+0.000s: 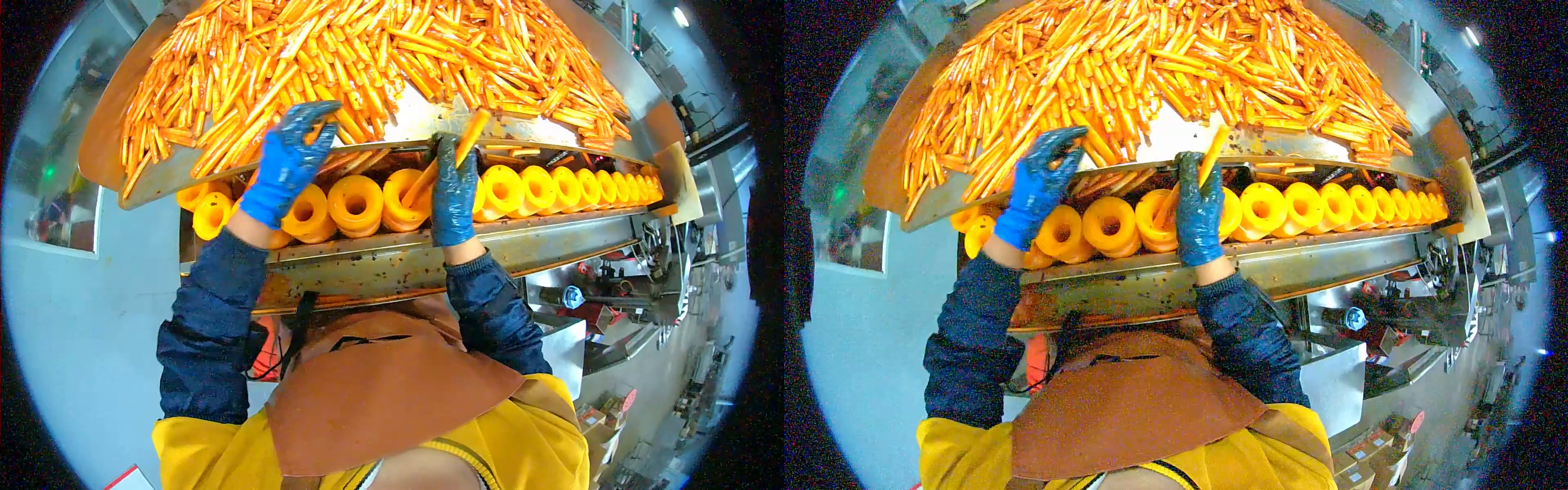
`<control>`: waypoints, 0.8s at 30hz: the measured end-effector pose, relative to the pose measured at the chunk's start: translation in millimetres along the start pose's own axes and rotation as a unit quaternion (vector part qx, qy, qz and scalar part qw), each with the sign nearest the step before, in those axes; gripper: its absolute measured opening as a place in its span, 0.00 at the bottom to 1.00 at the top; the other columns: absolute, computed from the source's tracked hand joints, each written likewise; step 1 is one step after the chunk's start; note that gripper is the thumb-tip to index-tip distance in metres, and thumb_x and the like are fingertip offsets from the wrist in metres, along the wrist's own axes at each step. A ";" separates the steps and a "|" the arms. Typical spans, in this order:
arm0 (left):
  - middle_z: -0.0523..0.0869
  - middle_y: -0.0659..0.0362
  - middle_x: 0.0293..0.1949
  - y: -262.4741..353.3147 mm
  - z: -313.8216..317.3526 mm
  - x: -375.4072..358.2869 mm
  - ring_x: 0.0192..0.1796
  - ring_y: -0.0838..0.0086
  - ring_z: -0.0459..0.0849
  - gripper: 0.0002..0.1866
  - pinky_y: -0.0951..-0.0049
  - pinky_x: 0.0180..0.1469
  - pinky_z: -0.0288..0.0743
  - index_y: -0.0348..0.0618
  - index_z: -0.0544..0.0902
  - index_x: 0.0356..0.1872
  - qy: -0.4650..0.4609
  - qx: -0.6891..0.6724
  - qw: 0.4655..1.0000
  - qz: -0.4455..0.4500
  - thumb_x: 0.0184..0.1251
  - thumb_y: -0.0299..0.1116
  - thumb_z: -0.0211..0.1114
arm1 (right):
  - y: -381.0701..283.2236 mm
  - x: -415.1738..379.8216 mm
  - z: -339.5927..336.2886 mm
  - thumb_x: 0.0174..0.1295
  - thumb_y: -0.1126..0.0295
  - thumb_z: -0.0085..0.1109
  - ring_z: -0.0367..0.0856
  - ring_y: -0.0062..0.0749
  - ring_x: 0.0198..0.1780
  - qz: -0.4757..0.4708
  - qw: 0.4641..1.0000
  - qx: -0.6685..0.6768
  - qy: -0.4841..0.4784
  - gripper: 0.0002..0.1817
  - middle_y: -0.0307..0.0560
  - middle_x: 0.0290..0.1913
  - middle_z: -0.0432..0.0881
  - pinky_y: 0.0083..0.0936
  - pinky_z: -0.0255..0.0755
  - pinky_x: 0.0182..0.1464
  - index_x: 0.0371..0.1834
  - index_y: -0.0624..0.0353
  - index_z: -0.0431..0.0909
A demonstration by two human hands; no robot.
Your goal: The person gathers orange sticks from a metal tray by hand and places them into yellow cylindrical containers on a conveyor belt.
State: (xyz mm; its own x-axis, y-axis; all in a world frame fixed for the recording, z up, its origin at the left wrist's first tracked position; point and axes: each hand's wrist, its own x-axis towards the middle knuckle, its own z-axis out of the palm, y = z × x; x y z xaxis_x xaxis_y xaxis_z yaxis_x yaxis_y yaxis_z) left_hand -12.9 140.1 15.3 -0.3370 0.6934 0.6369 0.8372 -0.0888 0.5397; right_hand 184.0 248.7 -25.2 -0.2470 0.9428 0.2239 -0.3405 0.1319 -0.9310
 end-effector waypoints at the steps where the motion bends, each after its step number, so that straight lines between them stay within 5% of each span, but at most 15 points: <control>1: 0.84 0.55 0.46 -7.3 -18.6 -1.7 0.46 0.70 0.83 0.14 0.72 0.49 0.77 0.43 0.83 0.48 -0.007 0.034 0.999 -0.008 0.61 0.26 0.65 | 13.5 -3.7 -7.5 0.66 0.66 0.57 0.74 0.26 0.32 -0.057 0.989 -0.133 -0.007 0.14 0.42 0.34 0.79 0.27 0.69 0.32 0.49 0.63 0.74; 2: 0.84 0.55 0.46 -15.2 -37.8 -4.5 0.47 0.68 0.83 0.13 0.70 0.51 0.77 0.43 0.83 0.48 -0.014 0.068 0.997 -0.017 0.61 0.26 0.64 | 22.7 -6.2 -18.3 0.66 0.66 0.57 0.74 0.28 0.30 -0.113 0.957 -0.265 -0.016 0.15 0.45 0.32 0.79 0.29 0.69 0.31 0.49 0.65 0.73; 4: 0.84 0.54 0.46 -51.4 -63.9 -17.6 0.52 0.61 0.81 0.13 0.65 0.57 0.73 0.46 0.84 0.46 0.024 0.122 0.992 -0.025 0.60 0.30 0.65 | 18.1 -5.5 -24.2 0.66 0.65 0.57 0.73 0.33 0.26 -0.070 0.980 -0.188 -0.021 0.16 0.50 0.28 0.77 0.32 0.68 0.28 0.48 0.67 0.72; 9: 0.83 0.53 0.48 -102.8 -93.2 -37.0 0.53 0.58 0.79 0.14 0.63 0.58 0.72 0.50 0.83 0.49 0.048 0.219 0.974 -0.036 0.60 0.32 0.64 | 11.1 1.1 -43.2 0.64 0.63 0.59 0.77 0.47 0.28 -0.038 0.952 -0.297 -0.065 0.17 0.59 0.31 0.80 0.37 0.71 0.30 0.45 0.68 0.74; 11: 0.83 0.54 0.48 -113.8 -90.0 -44.5 0.52 0.58 0.79 0.15 0.62 0.57 0.72 0.52 0.82 0.49 0.032 0.243 0.965 -0.089 0.60 0.34 0.64 | 18.1 0.3 -49.7 0.64 0.62 0.59 0.78 0.54 0.32 -0.201 0.879 -0.427 -0.073 0.18 0.63 0.34 0.80 0.39 0.72 0.34 0.44 0.69 0.74; 14: 0.83 0.54 0.48 -109.9 -88.2 -43.5 0.52 0.58 0.80 0.15 0.62 0.56 0.73 0.54 0.83 0.49 0.043 0.255 0.963 -0.075 0.60 0.36 0.64 | 12.6 3.6 -62.2 0.64 0.63 0.60 0.78 0.59 0.37 -0.124 0.880 -0.450 -0.089 0.18 0.66 0.37 0.79 0.40 0.72 0.38 0.44 0.70 0.75; 16: 0.83 0.54 0.48 -107.9 -87.7 -44.1 0.52 0.58 0.80 0.15 0.63 0.55 0.73 0.54 0.83 0.49 0.044 0.262 0.961 -0.080 0.60 0.37 0.64 | 3.2 5.5 -67.6 0.64 0.64 0.60 0.78 0.59 0.40 -0.067 0.900 -0.415 -0.111 0.17 0.65 0.39 0.79 0.39 0.73 0.41 0.45 0.69 0.74; 20: 0.83 0.55 0.48 -113.1 -87.9 -44.6 0.52 0.58 0.80 0.14 0.62 0.55 0.74 0.56 0.83 0.49 0.038 0.268 0.959 -0.081 0.61 0.38 0.63 | -17.8 -15.0 -76.1 0.62 0.70 0.59 0.79 0.54 0.48 -0.154 0.835 -0.493 -0.188 0.17 0.60 0.47 0.80 0.36 0.73 0.49 0.53 0.64 0.74; 22: 0.83 0.55 0.48 -114.9 -87.5 -45.1 0.52 0.58 0.80 0.14 0.62 0.55 0.74 0.56 0.83 0.49 0.040 0.276 0.957 -0.080 0.61 0.38 0.63 | -21.6 -24.1 -84.4 0.57 0.74 0.60 0.76 0.53 0.53 -0.168 0.736 -0.594 -0.279 0.20 0.59 0.51 0.78 0.39 0.73 0.52 0.55 0.60 0.75; 24: 0.83 0.55 0.48 -114.4 -86.5 -45.4 0.52 0.58 0.80 0.14 0.62 0.55 0.74 0.57 0.83 0.49 0.041 0.283 0.955 -0.077 0.61 0.38 0.62 | -22.6 -22.5 -89.7 0.51 0.77 0.61 0.76 0.52 0.53 -0.227 0.714 -0.593 -0.296 0.23 0.56 0.52 0.78 0.40 0.74 0.52 0.54 0.58 0.75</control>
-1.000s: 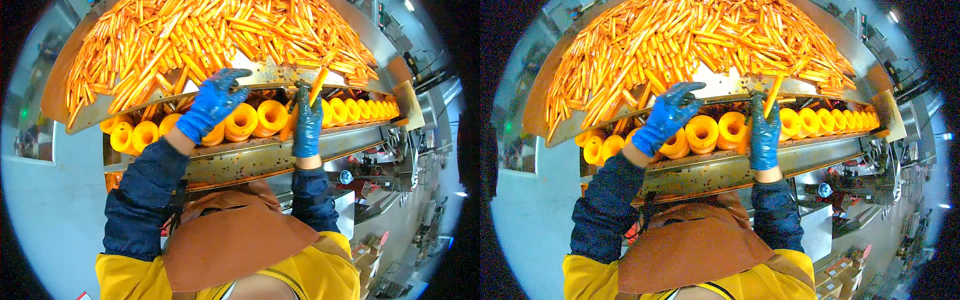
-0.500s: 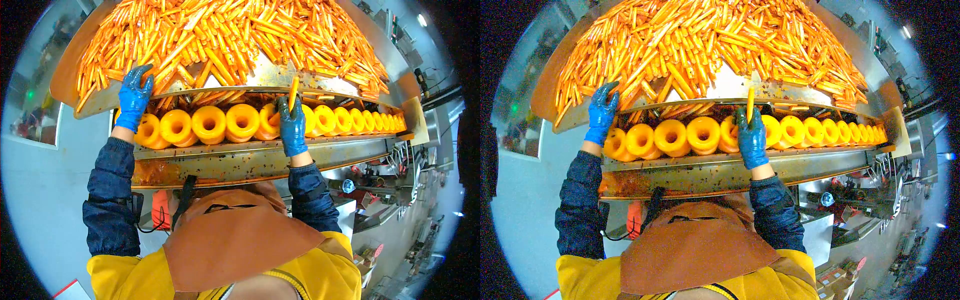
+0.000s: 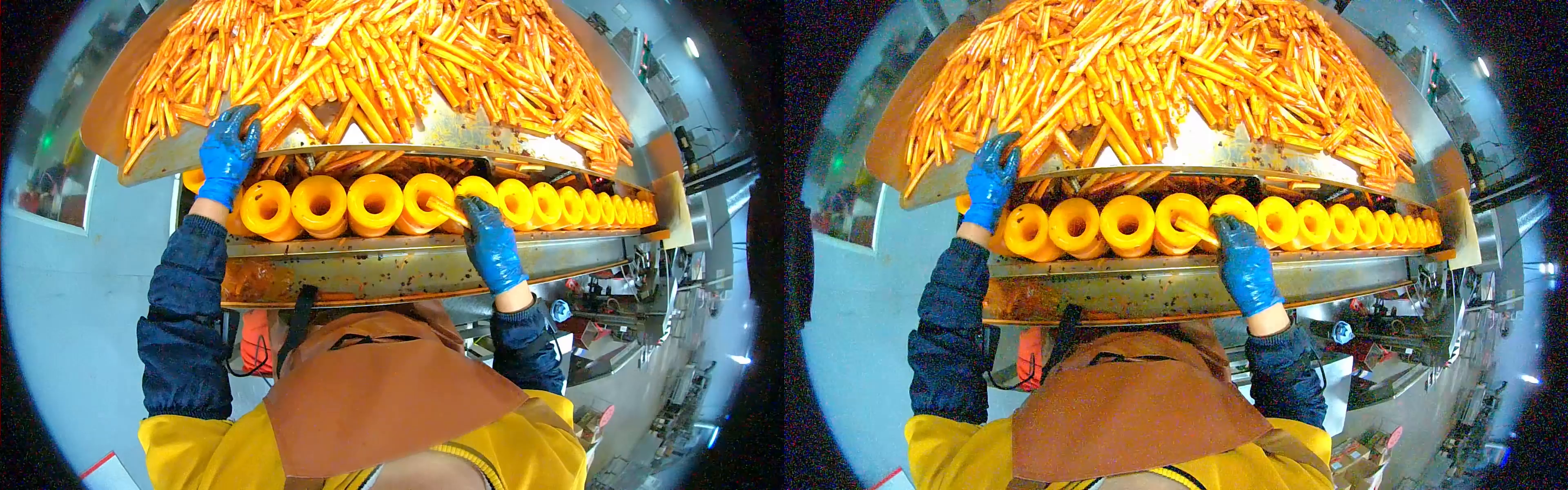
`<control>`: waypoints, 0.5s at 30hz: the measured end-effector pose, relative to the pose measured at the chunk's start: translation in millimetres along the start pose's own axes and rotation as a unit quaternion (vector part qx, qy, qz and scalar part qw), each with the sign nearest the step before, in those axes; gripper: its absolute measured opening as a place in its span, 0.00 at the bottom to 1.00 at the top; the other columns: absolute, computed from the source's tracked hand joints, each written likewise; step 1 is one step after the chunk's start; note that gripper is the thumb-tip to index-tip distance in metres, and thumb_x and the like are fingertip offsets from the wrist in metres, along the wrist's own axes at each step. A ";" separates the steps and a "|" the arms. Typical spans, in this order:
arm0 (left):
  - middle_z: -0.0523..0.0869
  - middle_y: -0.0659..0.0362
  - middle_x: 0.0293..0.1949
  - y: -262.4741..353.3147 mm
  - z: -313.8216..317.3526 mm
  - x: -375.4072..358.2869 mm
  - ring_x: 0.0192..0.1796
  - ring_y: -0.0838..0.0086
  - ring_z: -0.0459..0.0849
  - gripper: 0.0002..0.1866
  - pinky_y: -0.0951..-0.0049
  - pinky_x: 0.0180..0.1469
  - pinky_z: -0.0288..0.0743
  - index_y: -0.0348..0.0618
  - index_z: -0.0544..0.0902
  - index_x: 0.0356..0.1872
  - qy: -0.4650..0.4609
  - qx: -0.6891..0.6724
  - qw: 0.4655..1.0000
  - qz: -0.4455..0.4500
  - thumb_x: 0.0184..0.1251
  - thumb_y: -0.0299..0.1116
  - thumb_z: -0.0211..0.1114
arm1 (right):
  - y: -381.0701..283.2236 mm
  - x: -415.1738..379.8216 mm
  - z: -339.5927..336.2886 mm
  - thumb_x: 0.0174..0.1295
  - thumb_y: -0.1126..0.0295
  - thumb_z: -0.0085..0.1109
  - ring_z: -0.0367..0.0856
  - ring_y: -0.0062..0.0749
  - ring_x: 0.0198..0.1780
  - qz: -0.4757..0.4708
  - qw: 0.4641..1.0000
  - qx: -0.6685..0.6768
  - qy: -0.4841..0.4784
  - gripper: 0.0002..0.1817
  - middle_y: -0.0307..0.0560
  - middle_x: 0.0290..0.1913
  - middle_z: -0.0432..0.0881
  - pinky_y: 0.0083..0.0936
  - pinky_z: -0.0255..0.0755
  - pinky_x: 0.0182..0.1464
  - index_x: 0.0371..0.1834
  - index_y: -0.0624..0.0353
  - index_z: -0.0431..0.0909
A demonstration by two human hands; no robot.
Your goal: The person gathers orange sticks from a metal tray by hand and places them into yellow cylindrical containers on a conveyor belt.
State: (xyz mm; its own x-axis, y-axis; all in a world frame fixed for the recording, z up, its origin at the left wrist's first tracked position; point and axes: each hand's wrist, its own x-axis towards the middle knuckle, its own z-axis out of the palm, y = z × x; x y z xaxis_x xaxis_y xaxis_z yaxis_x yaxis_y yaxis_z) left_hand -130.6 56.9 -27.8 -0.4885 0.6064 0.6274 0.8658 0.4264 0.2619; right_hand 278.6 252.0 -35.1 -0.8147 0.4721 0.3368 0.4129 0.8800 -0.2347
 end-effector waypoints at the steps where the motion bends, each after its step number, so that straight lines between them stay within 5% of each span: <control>1: 0.83 0.55 0.48 1.2 -0.5 -0.2 0.51 0.58 0.80 0.14 0.62 0.55 0.74 0.56 0.83 0.49 0.001 0.004 1.000 -0.004 0.61 0.38 0.63 | 0.8 2.9 -5.2 0.50 0.78 0.61 0.76 0.52 0.53 -0.003 1.000 0.005 -0.025 0.24 0.56 0.52 0.79 0.40 0.74 0.52 0.55 0.57 0.75; 4: 0.83 0.55 0.49 2.3 -1.5 1.3 0.51 0.58 0.80 0.14 0.63 0.55 0.74 0.55 0.83 0.49 -0.005 -0.004 1.000 -0.001 0.60 0.37 0.63 | 13.0 12.2 -16.2 0.48 0.81 0.59 0.77 0.52 0.52 0.018 0.997 0.043 -0.060 0.25 0.56 0.50 0.80 0.39 0.73 0.54 0.53 0.57 0.76; 12: 0.83 0.55 0.49 52.6 -13.3 16.4 0.53 0.59 0.79 0.15 0.62 0.57 0.73 0.52 0.83 0.48 0.065 -0.062 0.992 0.089 0.58 0.32 0.65 | 19.2 17.6 -91.2 0.54 0.80 0.56 0.80 0.53 0.45 0.079 0.983 -0.025 0.163 0.16 0.59 0.43 0.81 0.38 0.75 0.49 0.48 0.63 0.77; 15: 0.83 0.56 0.50 96.9 -4.5 30.0 0.53 0.60 0.80 0.18 0.64 0.59 0.71 0.49 0.82 0.50 0.005 -0.128 0.981 0.148 0.57 0.29 0.67 | 11.4 28.1 -80.2 0.56 0.77 0.57 0.78 0.54 0.51 0.091 0.993 0.062 0.041 0.16 0.60 0.47 0.80 0.38 0.73 0.53 0.50 0.63 0.77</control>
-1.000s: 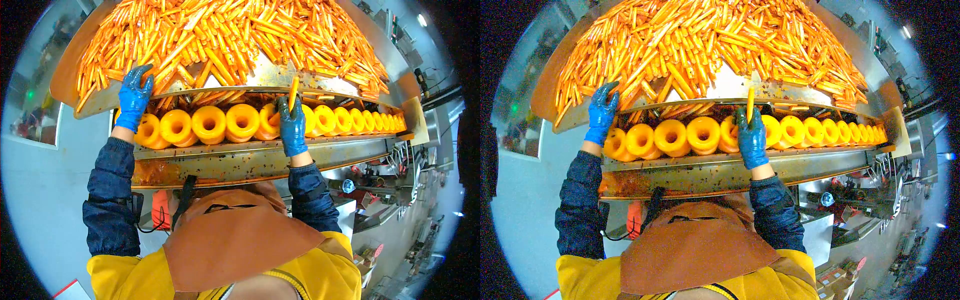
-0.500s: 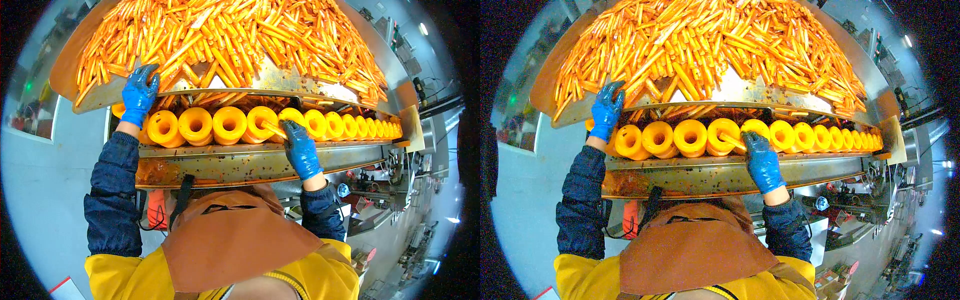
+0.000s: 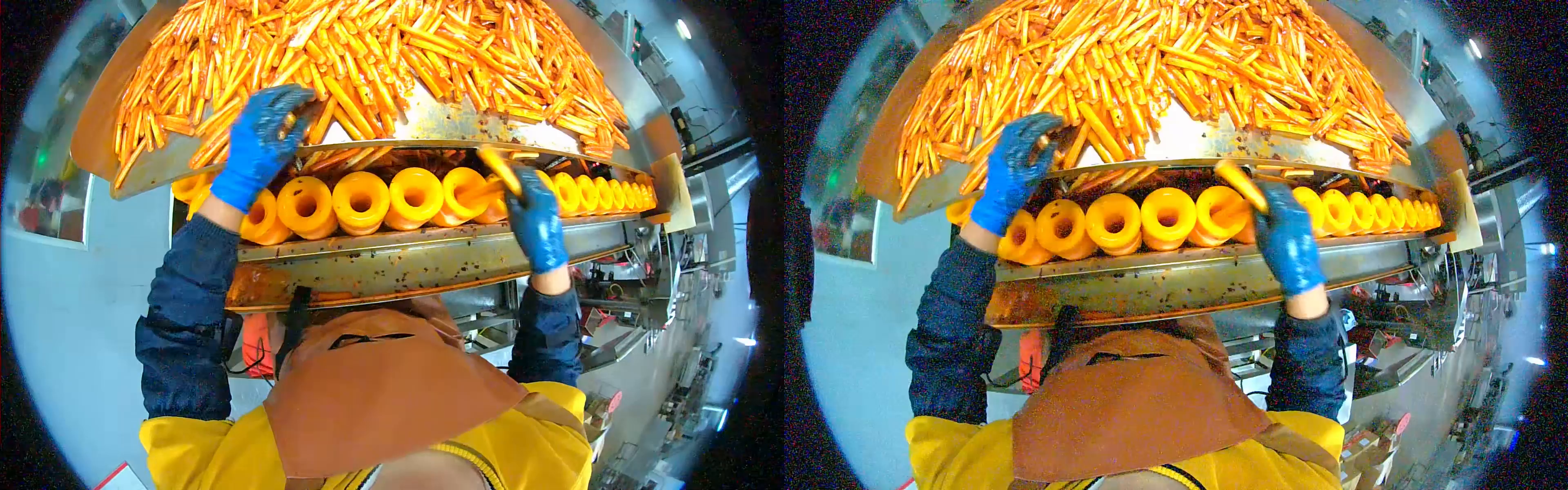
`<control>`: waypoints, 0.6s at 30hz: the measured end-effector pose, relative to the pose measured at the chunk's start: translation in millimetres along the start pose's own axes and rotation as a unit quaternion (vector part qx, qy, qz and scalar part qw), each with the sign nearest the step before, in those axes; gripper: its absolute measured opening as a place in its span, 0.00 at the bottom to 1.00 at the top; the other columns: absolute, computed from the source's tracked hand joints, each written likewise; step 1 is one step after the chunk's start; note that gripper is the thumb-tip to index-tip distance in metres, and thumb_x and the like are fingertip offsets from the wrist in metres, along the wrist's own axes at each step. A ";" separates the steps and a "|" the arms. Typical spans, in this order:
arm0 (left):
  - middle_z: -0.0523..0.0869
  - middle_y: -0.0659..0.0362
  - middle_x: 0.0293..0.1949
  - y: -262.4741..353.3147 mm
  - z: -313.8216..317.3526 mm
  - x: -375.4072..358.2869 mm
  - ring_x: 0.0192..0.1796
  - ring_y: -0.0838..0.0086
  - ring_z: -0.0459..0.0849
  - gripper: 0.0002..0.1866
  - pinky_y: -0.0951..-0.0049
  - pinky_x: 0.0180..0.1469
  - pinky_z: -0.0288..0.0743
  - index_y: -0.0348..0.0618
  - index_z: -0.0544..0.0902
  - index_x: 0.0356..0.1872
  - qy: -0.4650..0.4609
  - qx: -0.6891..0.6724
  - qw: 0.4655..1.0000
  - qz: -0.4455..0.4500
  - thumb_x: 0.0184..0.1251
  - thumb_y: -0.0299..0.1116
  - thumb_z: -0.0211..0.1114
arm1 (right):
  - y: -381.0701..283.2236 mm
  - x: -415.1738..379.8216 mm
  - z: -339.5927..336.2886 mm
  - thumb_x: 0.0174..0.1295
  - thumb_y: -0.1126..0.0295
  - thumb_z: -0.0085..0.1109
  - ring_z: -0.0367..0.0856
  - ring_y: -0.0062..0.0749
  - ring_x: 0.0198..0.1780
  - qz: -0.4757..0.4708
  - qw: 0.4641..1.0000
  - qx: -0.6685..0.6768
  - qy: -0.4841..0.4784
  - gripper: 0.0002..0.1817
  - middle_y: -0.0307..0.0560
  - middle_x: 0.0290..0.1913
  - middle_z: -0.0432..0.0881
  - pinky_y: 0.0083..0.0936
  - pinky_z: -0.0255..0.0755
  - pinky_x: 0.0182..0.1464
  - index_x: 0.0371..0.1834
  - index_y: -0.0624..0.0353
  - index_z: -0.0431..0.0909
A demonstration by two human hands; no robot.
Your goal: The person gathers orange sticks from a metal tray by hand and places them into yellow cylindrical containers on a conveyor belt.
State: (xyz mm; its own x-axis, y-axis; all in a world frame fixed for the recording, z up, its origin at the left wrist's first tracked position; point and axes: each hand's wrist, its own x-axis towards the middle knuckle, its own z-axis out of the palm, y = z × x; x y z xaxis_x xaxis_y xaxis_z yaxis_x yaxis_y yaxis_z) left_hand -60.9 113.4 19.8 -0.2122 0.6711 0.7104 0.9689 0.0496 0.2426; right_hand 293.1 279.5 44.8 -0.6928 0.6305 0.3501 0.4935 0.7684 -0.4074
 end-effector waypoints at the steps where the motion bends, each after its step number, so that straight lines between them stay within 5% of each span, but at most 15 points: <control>1: 0.83 0.56 0.51 8.6 9.3 6.0 0.53 0.59 0.80 0.19 0.64 0.59 0.72 0.51 0.81 0.52 -0.036 -0.006 0.999 0.031 0.56 0.29 0.67 | 6.2 0.5 13.0 0.57 0.76 0.57 0.78 0.53 0.52 0.008 0.999 -0.019 -0.043 0.17 0.60 0.48 0.80 0.39 0.73 0.53 0.50 0.62 0.77; 3: 0.82 0.57 0.52 20.9 23.0 17.8 0.53 0.59 0.80 0.21 0.63 0.59 0.72 0.52 0.81 0.53 -0.070 -0.011 0.996 0.061 0.55 0.30 0.67 | 22.6 5.1 32.2 0.56 0.72 0.59 0.78 0.55 0.50 -0.075 0.996 -0.026 -0.033 0.17 0.59 0.48 0.80 0.40 0.73 0.53 0.50 0.62 0.77; 6: 0.79 0.57 0.56 31.3 37.8 34.1 0.52 0.59 0.80 0.26 0.62 0.56 0.74 0.57 0.78 0.57 -0.126 0.010 0.982 0.137 0.53 0.31 0.65 | 15.0 19.3 24.8 0.56 0.67 0.61 0.80 0.53 0.46 -0.029 0.997 -0.049 -0.060 0.16 0.58 0.45 0.81 0.41 0.75 0.50 0.48 0.59 0.79; 8: 0.79 0.57 0.55 35.5 48.1 48.5 0.50 0.58 0.81 0.30 0.60 0.53 0.76 0.60 0.75 0.60 -0.211 0.117 0.955 0.171 0.52 0.31 0.64 | -3.2 29.8 17.3 0.54 0.63 0.64 0.81 0.53 0.42 -0.043 0.957 -0.057 -0.281 0.20 0.56 0.42 0.82 0.39 0.76 0.43 0.49 0.59 0.79; 11: 0.80 0.54 0.51 38.2 63.0 63.9 0.52 0.59 0.81 0.21 0.61 0.51 0.77 0.62 0.75 0.58 -0.310 0.131 0.927 0.164 0.62 0.33 0.53 | -16.5 34.6 43.5 0.50 0.58 0.67 0.81 0.51 0.38 -0.080 0.944 -0.129 -0.292 0.19 0.54 0.36 0.83 0.40 0.75 0.40 0.41 0.58 0.80; 16: 0.82 0.52 0.45 26.9 76.1 72.0 0.44 0.57 0.82 0.16 0.61 0.47 0.78 0.51 0.79 0.52 -0.291 0.091 0.925 0.226 0.63 0.34 0.54 | 6.9 78.4 43.1 0.55 0.62 0.62 0.83 0.49 0.39 -0.134 0.968 -0.158 -0.141 0.11 0.54 0.34 0.84 0.39 0.77 0.43 0.37 0.55 0.83; 18: 0.82 0.52 0.45 8.6 76.8 62.8 0.45 0.57 0.82 0.14 0.61 0.48 0.78 0.50 0.80 0.49 -0.262 0.095 0.931 0.235 0.64 0.35 0.52 | 42.8 112.8 24.0 0.55 0.69 0.59 0.83 0.50 0.41 -0.057 0.985 -0.151 -0.063 0.11 0.56 0.38 0.84 0.39 0.76 0.46 0.40 0.57 0.83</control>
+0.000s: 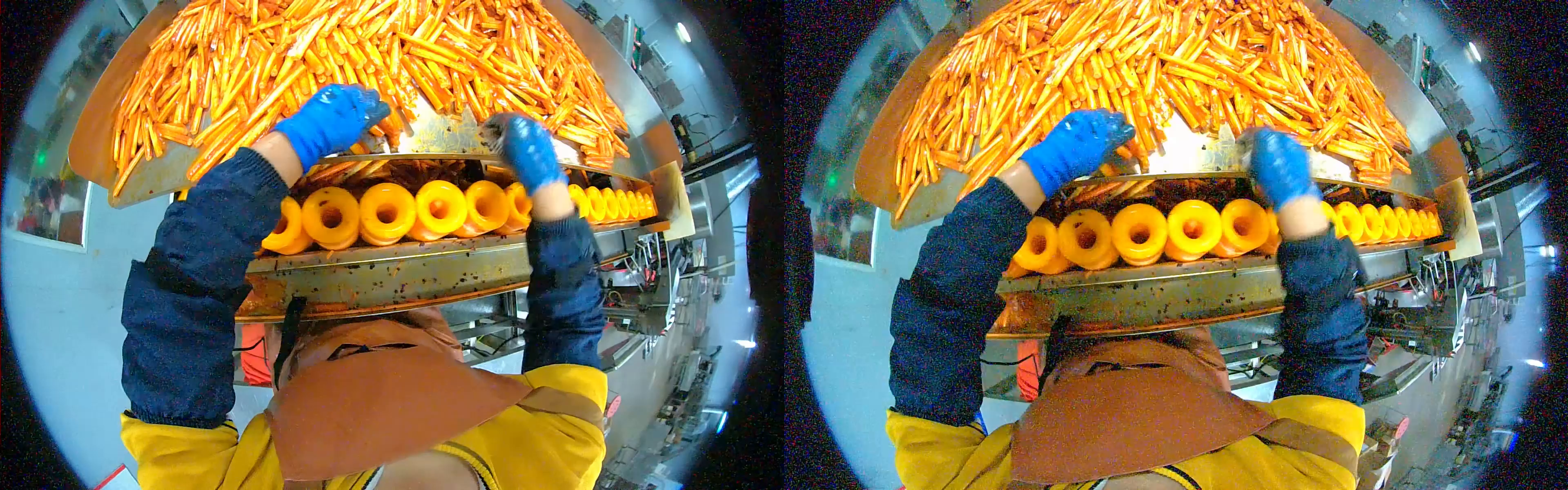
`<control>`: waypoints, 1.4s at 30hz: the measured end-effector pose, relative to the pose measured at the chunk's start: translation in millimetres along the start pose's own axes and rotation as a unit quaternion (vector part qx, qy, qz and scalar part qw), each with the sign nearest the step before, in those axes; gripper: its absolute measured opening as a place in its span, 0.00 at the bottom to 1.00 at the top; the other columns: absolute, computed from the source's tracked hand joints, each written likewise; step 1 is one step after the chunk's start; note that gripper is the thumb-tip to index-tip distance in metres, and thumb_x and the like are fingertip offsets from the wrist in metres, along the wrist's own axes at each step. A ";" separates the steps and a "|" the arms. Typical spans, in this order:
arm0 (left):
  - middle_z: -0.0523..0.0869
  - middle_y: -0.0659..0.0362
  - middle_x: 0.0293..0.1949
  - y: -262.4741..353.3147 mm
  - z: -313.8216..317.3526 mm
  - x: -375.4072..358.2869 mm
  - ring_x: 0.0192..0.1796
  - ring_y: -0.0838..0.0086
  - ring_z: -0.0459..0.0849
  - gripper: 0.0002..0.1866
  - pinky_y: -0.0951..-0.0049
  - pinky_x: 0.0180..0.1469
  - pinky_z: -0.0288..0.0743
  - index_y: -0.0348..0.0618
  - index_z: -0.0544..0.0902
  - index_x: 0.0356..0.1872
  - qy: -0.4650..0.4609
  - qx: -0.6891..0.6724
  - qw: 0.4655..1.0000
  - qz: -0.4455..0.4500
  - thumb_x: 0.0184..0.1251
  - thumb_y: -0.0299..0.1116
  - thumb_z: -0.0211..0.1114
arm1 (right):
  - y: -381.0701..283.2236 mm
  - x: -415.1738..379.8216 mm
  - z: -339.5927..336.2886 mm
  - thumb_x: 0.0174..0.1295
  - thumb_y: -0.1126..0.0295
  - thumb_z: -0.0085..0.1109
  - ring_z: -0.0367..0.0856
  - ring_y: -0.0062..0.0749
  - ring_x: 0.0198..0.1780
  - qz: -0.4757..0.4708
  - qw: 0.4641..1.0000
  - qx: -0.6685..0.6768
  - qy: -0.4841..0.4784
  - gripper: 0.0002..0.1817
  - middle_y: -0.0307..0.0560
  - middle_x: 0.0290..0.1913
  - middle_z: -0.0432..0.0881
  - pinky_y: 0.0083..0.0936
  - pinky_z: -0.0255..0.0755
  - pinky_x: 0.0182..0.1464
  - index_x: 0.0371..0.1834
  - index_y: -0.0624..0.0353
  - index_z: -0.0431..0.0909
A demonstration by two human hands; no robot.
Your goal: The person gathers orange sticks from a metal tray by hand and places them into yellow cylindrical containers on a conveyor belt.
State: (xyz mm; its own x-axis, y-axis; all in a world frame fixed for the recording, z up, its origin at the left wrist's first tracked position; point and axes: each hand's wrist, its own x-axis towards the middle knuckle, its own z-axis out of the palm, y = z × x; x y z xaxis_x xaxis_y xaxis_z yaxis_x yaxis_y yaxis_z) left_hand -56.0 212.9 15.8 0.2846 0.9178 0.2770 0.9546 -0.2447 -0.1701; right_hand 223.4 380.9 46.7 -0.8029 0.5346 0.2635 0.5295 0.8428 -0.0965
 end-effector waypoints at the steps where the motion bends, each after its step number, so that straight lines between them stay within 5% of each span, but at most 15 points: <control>1: 0.83 0.52 0.44 -3.2 2.1 -3.6 0.47 0.58 0.83 0.13 0.61 0.49 0.78 0.49 0.81 0.45 0.029 0.011 1.000 0.003 0.65 0.35 0.51 | 2.6 11.1 -15.8 0.54 0.72 0.58 0.82 0.51 0.45 0.086 0.994 -0.059 -0.010 0.12 0.58 0.41 0.83 0.39 0.76 0.48 0.43 0.57 0.82; 3: 0.83 0.51 0.47 -2.7 -10.8 -10.9 0.49 0.57 0.82 0.13 0.61 0.51 0.77 0.49 0.82 0.47 -0.042 -0.026 0.998 -0.040 0.63 0.35 0.56 | 56.1 38.0 7.6 0.55 0.73 0.55 0.81 0.50 0.48 0.066 0.978 -0.187 -0.062 0.17 0.58 0.46 0.82 0.40 0.75 0.50 0.49 0.56 0.79; 8: 0.84 0.50 0.46 -7.5 -17.0 -31.1 0.47 0.58 0.83 0.16 0.65 0.53 0.77 0.46 0.81 0.48 0.184 -0.135 0.960 -0.163 0.58 0.36 0.66 | 67.4 50.4 11.1 0.54 0.71 0.53 0.80 0.49 0.50 0.001 0.967 -0.191 -0.165 0.22 0.57 0.49 0.81 0.41 0.75 0.51 0.55 0.55 0.74; 11: 0.86 0.54 0.40 11.4 -38.8 -35.7 0.42 0.64 0.85 0.15 0.72 0.50 0.77 0.40 0.82 0.44 0.243 -0.289 0.887 -0.265 0.58 0.34 0.70 | 51.3 46.0 -2.0 0.54 0.71 0.54 0.80 0.50 0.50 0.001 0.959 -0.206 -0.196 0.19 0.57 0.48 0.81 0.42 0.75 0.50 0.52 0.56 0.75; 13: 0.86 0.59 0.37 31.0 -43.9 -41.9 0.40 0.73 0.84 0.11 0.73 0.48 0.77 0.37 0.83 0.40 0.223 -0.607 0.698 -0.306 0.61 0.33 0.68 | 53.9 44.3 2.3 0.55 0.71 0.53 0.80 0.50 0.50 0.014 0.960 -0.193 -0.200 0.18 0.57 0.48 0.81 0.42 0.75 0.50 0.50 0.57 0.76; 14: 0.83 0.62 0.41 40.0 -44.4 -47.5 0.47 0.77 0.80 0.11 0.73 0.54 0.74 0.40 0.80 0.45 0.118 -0.588 0.734 -0.319 0.64 0.30 0.66 | 61.6 44.0 8.9 0.54 0.69 0.54 0.80 0.51 0.50 0.030 0.965 -0.180 -0.186 0.18 0.58 0.48 0.81 0.43 0.75 0.51 0.50 0.55 0.77; 16: 0.83 0.61 0.41 65.4 -2.6 -60.0 0.47 0.76 0.80 0.12 0.73 0.55 0.74 0.40 0.80 0.45 0.107 -0.719 0.653 -0.215 0.61 0.28 0.68 | 63.0 41.7 11.4 0.54 0.67 0.56 0.81 0.52 0.50 0.046 0.970 -0.166 -0.170 0.19 0.59 0.48 0.81 0.43 0.75 0.53 0.50 0.54 0.78; 20: 0.82 0.57 0.49 96.7 4.6 -69.4 0.49 0.76 0.81 0.22 0.73 0.52 0.77 0.39 0.77 0.55 -0.014 -0.585 0.770 -0.253 0.59 0.27 0.69 | 49.6 26.3 -2.2 0.54 0.65 0.58 0.81 0.52 0.49 0.049 0.980 -0.151 -0.118 0.19 0.59 0.47 0.81 0.43 0.75 0.52 0.51 0.54 0.78; 23: 0.82 0.57 0.50 91.9 6.5 -79.5 0.53 0.75 0.79 0.24 0.71 0.54 0.76 0.40 0.76 0.57 0.157 -0.684 0.671 -0.238 0.59 0.28 0.69 | 42.5 -1.1 -19.1 0.53 0.58 0.62 0.79 0.52 0.51 0.086 0.988 -0.105 0.080 0.24 0.58 0.48 0.81 0.40 0.74 0.53 0.51 0.58 0.77; 25: 0.83 0.56 0.49 75.7 -7.3 -91.3 0.52 0.72 0.81 0.22 0.69 0.54 0.76 0.41 0.77 0.56 0.187 -0.569 0.759 -0.256 0.59 0.29 0.69 | 46.6 -17.8 -21.9 0.55 0.60 0.63 0.83 0.45 0.43 0.109 0.975 0.036 0.191 0.19 0.53 0.41 0.84 0.34 0.76 0.45 0.47 0.60 0.78; 30: 0.82 0.53 0.50 36.7 -42.8 -125.5 0.53 0.65 0.81 0.16 0.68 0.58 0.73 0.43 0.80 0.52 0.193 -0.282 0.897 -0.280 0.61 0.28 0.64 | 1.7 -74.0 -8.2 0.57 0.68 0.66 0.75 0.17 0.27 0.208 0.817 0.508 0.178 0.09 0.36 0.29 0.81 0.17 0.67 0.26 0.38 0.58 0.79; 33: 0.82 0.52 0.51 12.4 -38.4 -151.0 0.54 0.59 0.80 0.16 0.66 0.59 0.72 0.45 0.81 0.51 0.210 -0.180 0.920 -0.276 0.61 0.29 0.64 | -10.8 -88.8 27.0 0.58 0.68 0.65 0.75 0.16 0.28 0.282 0.846 0.452 0.015 0.07 0.36 0.31 0.82 0.16 0.67 0.26 0.38 0.57 0.80; 37: 0.81 0.52 0.49 -6.0 -35.5 -175.6 0.56 0.57 0.77 0.18 0.62 0.61 0.70 0.49 0.81 0.51 0.213 -0.063 0.924 -0.312 0.58 0.29 0.66 | -20.0 -85.1 43.3 0.60 0.68 0.63 0.75 0.16 0.29 0.197 0.880 0.406 0.146 0.06 0.35 0.32 0.82 0.17 0.69 0.28 0.38 0.57 0.80; 39: 0.81 0.52 0.51 -16.0 -22.4 -186.3 0.56 0.56 0.76 0.18 0.61 0.60 0.70 0.50 0.81 0.52 0.224 -0.050 0.921 -0.315 0.59 0.30 0.65 | -62.7 -72.8 26.1 0.61 0.70 0.62 0.75 0.17 0.30 0.223 0.780 0.562 0.161 0.06 0.35 0.33 0.82 0.17 0.71 0.30 0.38 0.58 0.81; 42: 0.81 0.51 0.50 -23.2 -10.5 -193.8 0.55 0.56 0.77 0.17 0.60 0.59 0.70 0.50 0.80 0.52 0.209 -0.046 0.922 -0.323 0.60 0.32 0.65 | -110.6 -62.5 53.5 0.60 0.69 0.65 0.74 0.15 0.31 0.139 0.784 0.599 0.083 0.09 0.34 0.34 0.81 0.15 0.71 0.31 0.42 0.55 0.80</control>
State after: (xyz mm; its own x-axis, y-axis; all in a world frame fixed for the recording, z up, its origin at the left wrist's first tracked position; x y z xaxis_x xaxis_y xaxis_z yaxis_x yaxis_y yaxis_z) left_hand -132.4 37.4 -24.0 -0.3546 0.6849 0.6365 0.9349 0.2676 0.2329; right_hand 200.4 257.6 -10.5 -0.6016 0.7773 0.1841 -0.0387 0.2019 -0.9786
